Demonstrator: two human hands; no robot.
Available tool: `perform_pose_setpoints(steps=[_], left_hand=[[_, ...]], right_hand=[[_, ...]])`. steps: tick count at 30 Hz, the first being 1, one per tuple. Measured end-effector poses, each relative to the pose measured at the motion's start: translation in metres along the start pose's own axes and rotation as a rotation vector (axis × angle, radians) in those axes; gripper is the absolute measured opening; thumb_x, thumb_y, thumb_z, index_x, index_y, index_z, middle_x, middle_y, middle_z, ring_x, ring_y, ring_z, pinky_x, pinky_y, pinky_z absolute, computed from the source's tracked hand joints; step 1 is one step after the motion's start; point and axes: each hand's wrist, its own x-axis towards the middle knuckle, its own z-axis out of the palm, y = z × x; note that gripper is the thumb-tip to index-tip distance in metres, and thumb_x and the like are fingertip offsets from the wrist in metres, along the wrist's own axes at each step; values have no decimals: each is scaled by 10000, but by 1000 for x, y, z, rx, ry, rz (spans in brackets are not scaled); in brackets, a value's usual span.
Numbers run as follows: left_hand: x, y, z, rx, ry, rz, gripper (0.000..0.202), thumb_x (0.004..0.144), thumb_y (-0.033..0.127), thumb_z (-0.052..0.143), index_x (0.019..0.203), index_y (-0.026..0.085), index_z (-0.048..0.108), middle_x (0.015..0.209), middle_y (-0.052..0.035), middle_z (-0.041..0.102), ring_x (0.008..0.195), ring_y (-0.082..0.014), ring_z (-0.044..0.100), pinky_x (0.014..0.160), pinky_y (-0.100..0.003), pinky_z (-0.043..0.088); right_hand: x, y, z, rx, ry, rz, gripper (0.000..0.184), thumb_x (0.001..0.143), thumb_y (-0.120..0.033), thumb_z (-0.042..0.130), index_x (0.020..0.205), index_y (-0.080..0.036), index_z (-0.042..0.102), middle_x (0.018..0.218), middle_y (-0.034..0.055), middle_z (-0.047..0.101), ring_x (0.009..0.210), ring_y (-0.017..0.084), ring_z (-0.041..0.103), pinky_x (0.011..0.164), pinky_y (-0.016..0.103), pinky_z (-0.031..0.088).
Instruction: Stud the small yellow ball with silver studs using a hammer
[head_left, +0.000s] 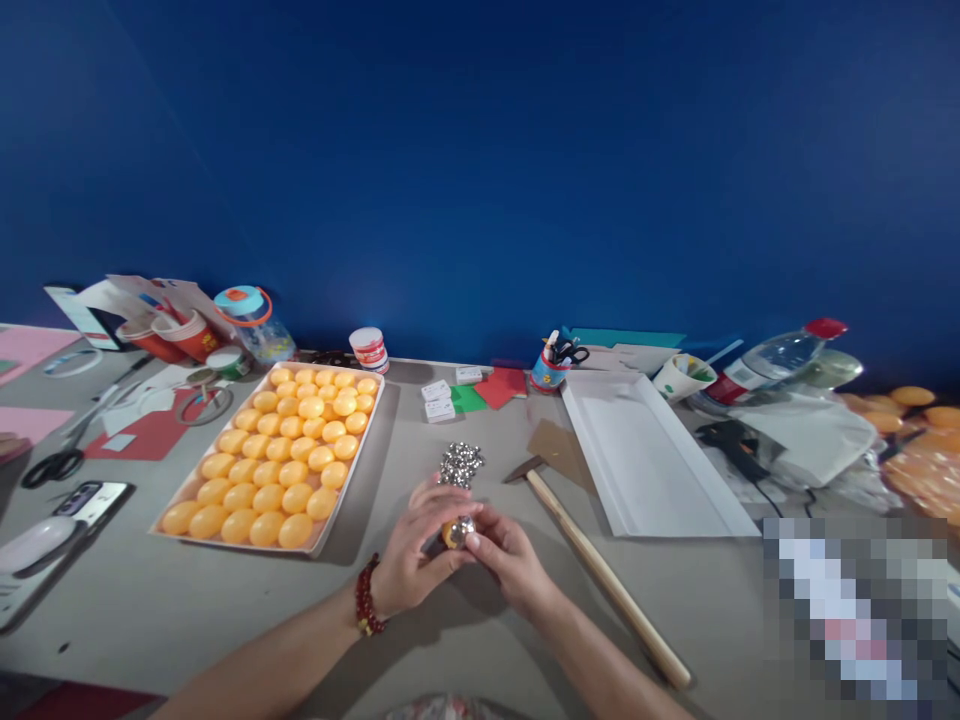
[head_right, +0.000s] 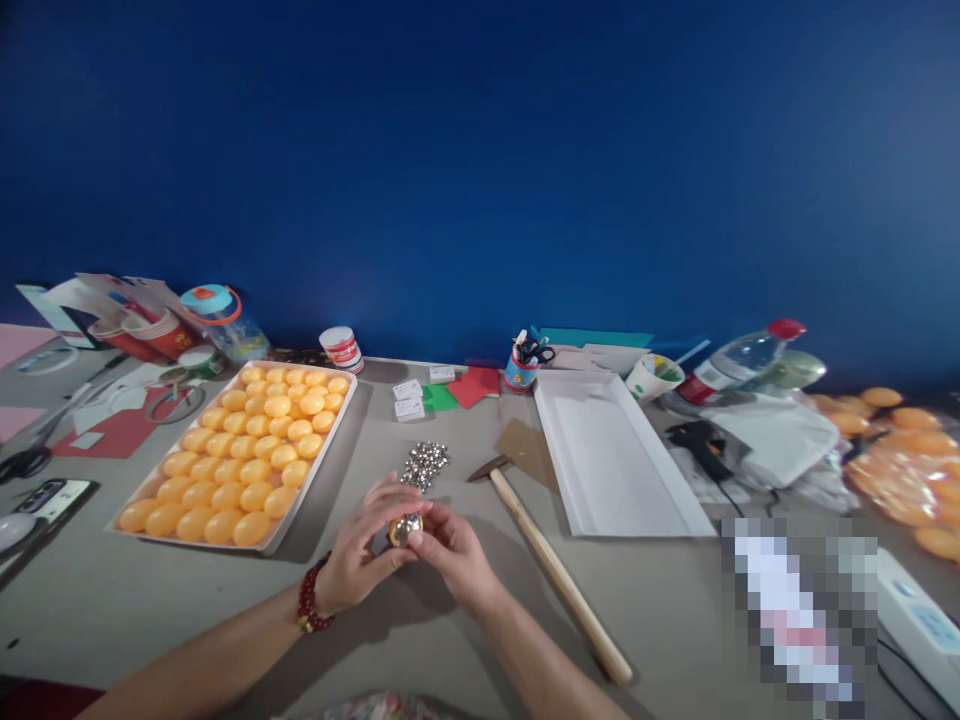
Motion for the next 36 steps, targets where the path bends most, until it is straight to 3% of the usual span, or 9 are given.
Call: perform_pose_setpoints(steps=[6, 10, 15, 36], left_hand=[[-2, 0, 1, -34, -3, 2, 518, 871, 259, 661, 1361, 271, 494, 1258, -77, 659, 1234, -257, 546, 1178, -512, 266], [-4, -1, 3, -126, 24, -30, 700, 836, 352, 704, 1443, 232, 378, 1395, -143, 552, 1312, -300, 483, 1106, -492, 398], [-2, -2, 5, -196, 45, 3, 468, 859, 305, 673, 1299, 238, 530, 1265, -117, 642, 1237, -291, 554, 1103, -519, 393], [2, 3, 0, -140, 49, -5, 502, 841, 280, 702, 1315, 249, 541, 1271, -113, 665, 1208, -281, 602, 1148, -545, 338]], right_hand=[[-2, -4, 3, -12, -9, 0, 354, 786, -422, 782, 1058, -209, 706, 934, 37, 696, 838, 160, 634, 764, 255, 483], [-4, -9, 6, -59, 4, -1, 373, 785, -458, 767, 1045, -199, 700, 920, 50, 697, 836, 184, 632, 774, 283, 493], [-4, -12, 5, -85, -8, -28, 381, 762, -480, 779, 999, -191, 707, 898, 45, 694, 823, 179, 625, 763, 270, 481], [-4, -11, 3, -155, -5, -54, 395, 764, -529, 753, 963, -193, 699, 856, 42, 680, 769, 179, 606, 725, 277, 476]])
